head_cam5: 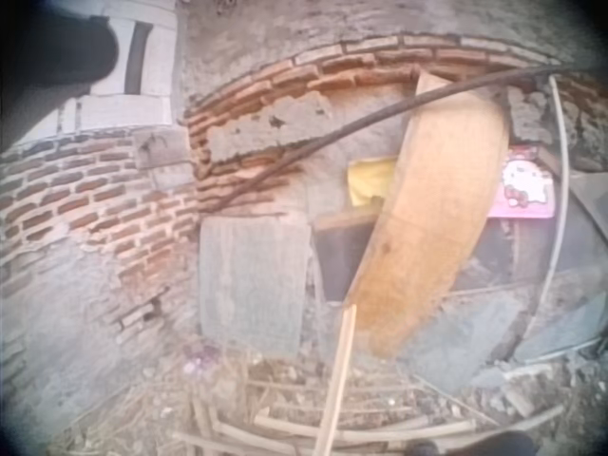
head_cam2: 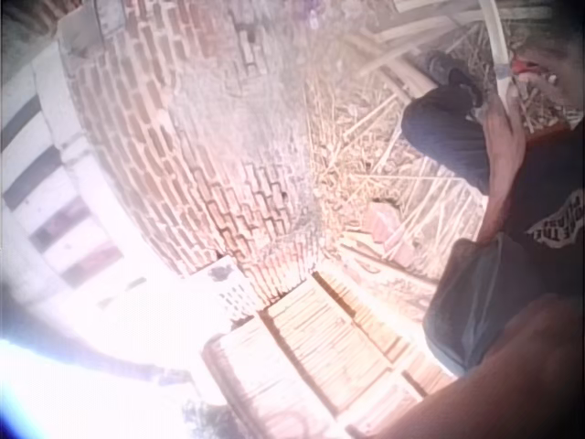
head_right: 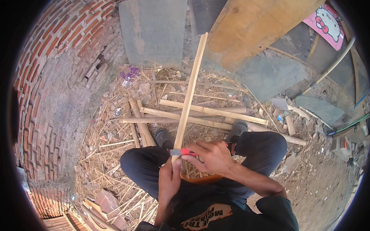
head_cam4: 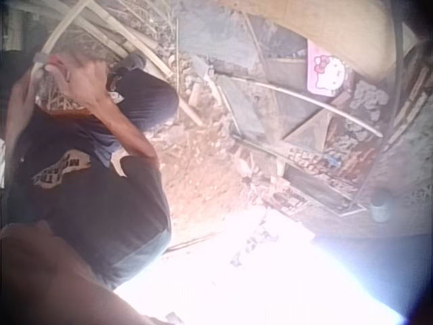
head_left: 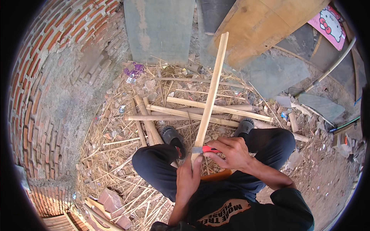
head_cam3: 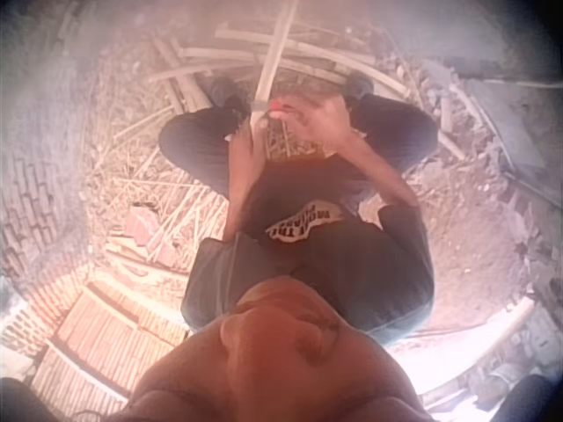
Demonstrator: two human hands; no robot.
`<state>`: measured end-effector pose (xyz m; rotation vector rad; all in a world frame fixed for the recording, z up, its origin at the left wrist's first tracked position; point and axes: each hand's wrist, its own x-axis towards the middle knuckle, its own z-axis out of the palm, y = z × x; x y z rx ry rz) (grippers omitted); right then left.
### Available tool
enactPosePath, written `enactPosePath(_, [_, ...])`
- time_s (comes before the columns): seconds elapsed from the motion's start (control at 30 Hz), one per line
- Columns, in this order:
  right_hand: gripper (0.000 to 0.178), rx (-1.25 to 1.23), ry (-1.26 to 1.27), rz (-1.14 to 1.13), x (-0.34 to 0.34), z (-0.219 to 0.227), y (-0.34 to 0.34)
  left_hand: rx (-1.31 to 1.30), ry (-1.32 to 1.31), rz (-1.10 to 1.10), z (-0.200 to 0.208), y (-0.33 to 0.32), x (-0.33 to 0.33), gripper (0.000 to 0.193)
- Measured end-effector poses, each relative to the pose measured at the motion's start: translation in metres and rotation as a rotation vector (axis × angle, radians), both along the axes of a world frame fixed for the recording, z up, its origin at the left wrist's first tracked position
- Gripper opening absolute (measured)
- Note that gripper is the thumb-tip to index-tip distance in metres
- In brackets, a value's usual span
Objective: The person sits on the ground and uses a utility knife to shave thin strips from a long wooden stick. They hold the stick with their left hand and repeatedly scrape the blade along its length with their right hand, creating wood shavings.
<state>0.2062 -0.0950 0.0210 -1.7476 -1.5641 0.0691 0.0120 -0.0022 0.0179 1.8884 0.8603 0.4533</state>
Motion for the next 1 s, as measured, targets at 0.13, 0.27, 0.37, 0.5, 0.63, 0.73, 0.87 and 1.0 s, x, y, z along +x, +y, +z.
enactPosePath(0.13, [0.025,-0.014,-0.012,-0.012,0.001,0.008,0.0,0.005,0.008,-0.008,0.005,0.001,0.003,0.037])
enactPosePath(0.27, [0.026,-0.005,-0.03,-0.024,0.0,0.01,-0.001,-0.033,0.033,-0.004,0.013,0.0,0.003,0.036])
enactPosePath(0.37, [0.026,0.0,-0.037,-0.035,-0.001,0.013,0.0,-0.032,0.037,0.003,0.015,0.0,0.003,0.035])
enactPosePath(0.5, [0.026,0.007,-0.046,-0.036,-0.001,0.015,0.0,-0.004,0.056,0.001,0.015,0.0,0.003,0.035])
enactPosePath(0.63, [0.03,0.024,-0.077,-0.036,0.0,0.016,0.002,0.007,0.068,0.005,0.013,0.0,0.001,0.035])
enactPosePath(0.73, [0.028,0.014,-0.083,-0.037,0.0,0.019,0.001,0.026,0.076,0.003,0.012,0.001,0.0,0.034])
enactPosePath(0.87, [0.025,0.013,-0.074,-0.039,0.0,0.021,0.002,0.021,0.08,-0.003,0.016,0.002,0.001,0.034])
enactPosePath(1.0, [0.026,0.024,-0.073,-0.043,0.0,0.021,0.003,0.042,0.067,0.001,0.016,0.001,0.0,0.033])
